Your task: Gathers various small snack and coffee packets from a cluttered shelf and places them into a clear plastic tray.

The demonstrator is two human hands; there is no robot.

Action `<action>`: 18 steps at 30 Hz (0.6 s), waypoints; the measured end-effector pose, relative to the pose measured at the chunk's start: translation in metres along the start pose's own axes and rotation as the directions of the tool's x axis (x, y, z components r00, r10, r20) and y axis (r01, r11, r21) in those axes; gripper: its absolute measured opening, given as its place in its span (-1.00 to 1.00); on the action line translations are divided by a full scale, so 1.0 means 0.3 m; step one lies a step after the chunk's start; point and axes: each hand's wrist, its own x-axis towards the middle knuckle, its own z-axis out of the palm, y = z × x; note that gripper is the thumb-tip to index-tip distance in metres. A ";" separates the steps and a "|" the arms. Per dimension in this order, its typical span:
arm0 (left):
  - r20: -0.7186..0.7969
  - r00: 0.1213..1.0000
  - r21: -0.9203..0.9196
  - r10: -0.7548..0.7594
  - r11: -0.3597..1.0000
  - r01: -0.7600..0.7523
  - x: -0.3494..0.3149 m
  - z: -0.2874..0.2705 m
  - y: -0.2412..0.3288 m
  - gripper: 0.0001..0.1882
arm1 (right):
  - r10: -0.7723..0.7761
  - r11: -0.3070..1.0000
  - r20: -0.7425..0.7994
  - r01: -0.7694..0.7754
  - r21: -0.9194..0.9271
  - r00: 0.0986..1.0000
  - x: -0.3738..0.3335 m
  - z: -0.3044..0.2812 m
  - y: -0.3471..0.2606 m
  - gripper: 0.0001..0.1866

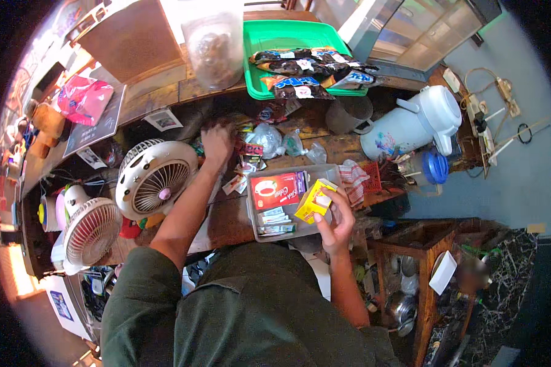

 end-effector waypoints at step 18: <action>-0.295 0.953 -0.492 -0.072 0.866 -0.087 -0.075 -0.267 0.074 -0.83 | 0.097 0.994 -0.133 -0.090 0.054 0.986 -0.003 -0.187 0.138 -0.49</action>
